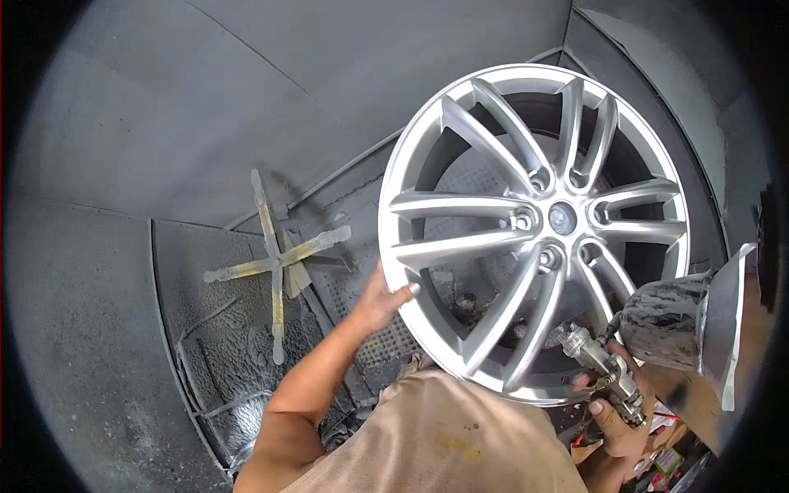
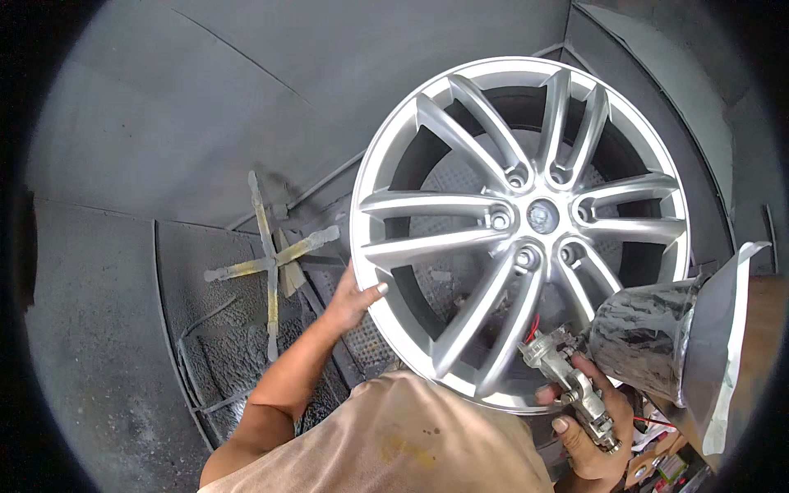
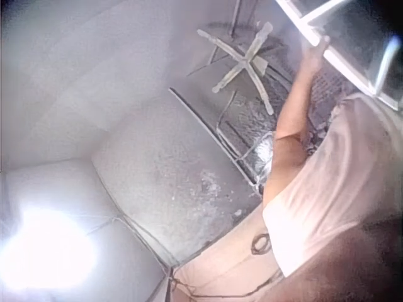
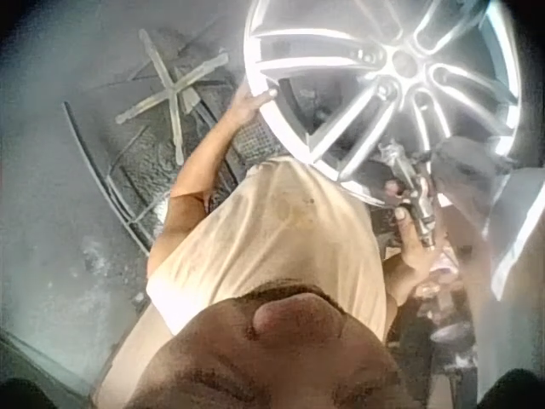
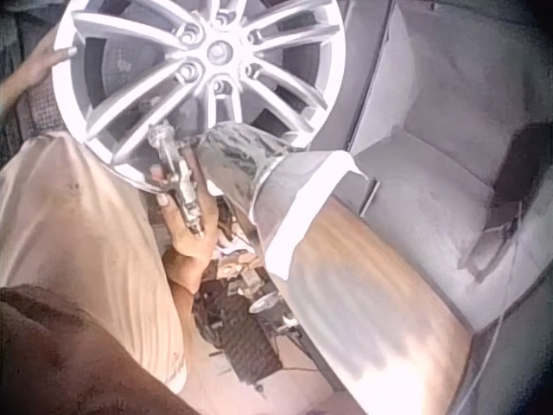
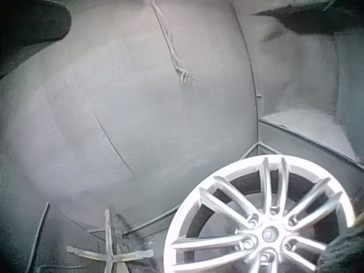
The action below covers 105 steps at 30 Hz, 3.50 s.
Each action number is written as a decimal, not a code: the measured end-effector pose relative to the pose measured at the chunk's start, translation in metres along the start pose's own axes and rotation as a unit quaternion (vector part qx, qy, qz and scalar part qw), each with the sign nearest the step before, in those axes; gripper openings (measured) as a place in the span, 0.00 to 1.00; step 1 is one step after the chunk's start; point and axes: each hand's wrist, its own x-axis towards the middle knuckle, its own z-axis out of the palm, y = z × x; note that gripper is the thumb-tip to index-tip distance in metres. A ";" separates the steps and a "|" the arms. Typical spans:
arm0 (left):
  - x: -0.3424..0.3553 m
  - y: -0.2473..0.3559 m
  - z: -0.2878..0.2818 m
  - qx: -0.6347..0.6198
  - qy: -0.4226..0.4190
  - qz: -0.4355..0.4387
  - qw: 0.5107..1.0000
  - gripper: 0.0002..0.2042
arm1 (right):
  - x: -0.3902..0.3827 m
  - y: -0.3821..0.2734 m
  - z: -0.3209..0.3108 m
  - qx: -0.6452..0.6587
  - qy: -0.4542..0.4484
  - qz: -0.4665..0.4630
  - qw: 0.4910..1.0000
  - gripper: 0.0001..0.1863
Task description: Painting a car wheel rim with a spray gun in a paint booth.
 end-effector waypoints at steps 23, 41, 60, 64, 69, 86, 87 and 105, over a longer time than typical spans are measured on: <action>0.156 0.064 -0.020 0.478 0.193 0.117 0.849 0.29 | -0.042 0.068 -0.093 0.089 0.059 -0.075 0.991 0.46; 0.104 0.078 0.069 0.654 0.011 0.169 0.737 0.32 | -0.030 0.053 -0.091 0.057 -0.074 -0.099 0.991 0.36; 0.092 0.063 0.053 0.631 -0.010 0.222 0.743 0.28 | -0.035 0.080 -0.083 0.045 0.073 -0.086 0.993 0.41; 0.058 0.062 0.054 0.579 -0.068 0.069 0.809 0.25 | -0.041 0.087 -0.084 0.043 0.114 -0.089 0.988 0.41; 0.027 0.044 0.071 0.575 0.085 0.162 0.798 0.23 | -0.044 0.088 -0.084 0.034 0.154 -0.098 0.983 0.41; -0.043 0.036 0.167 0.641 -0.024 0.092 0.762 0.44 | -0.026 0.074 -0.095 -0.009 -0.034 -0.061 0.998 0.35; -0.047 0.034 0.172 0.625 -0.031 0.111 0.772 0.43 | -0.025 0.073 -0.099 -0.025 -0.057 -0.051 0.997 0.30; -0.011 0.034 0.148 0.619 0.057 0.184 0.762 0.25 | 0.004 0.107 -0.129 0.032 -0.155 -0.051 0.986 0.35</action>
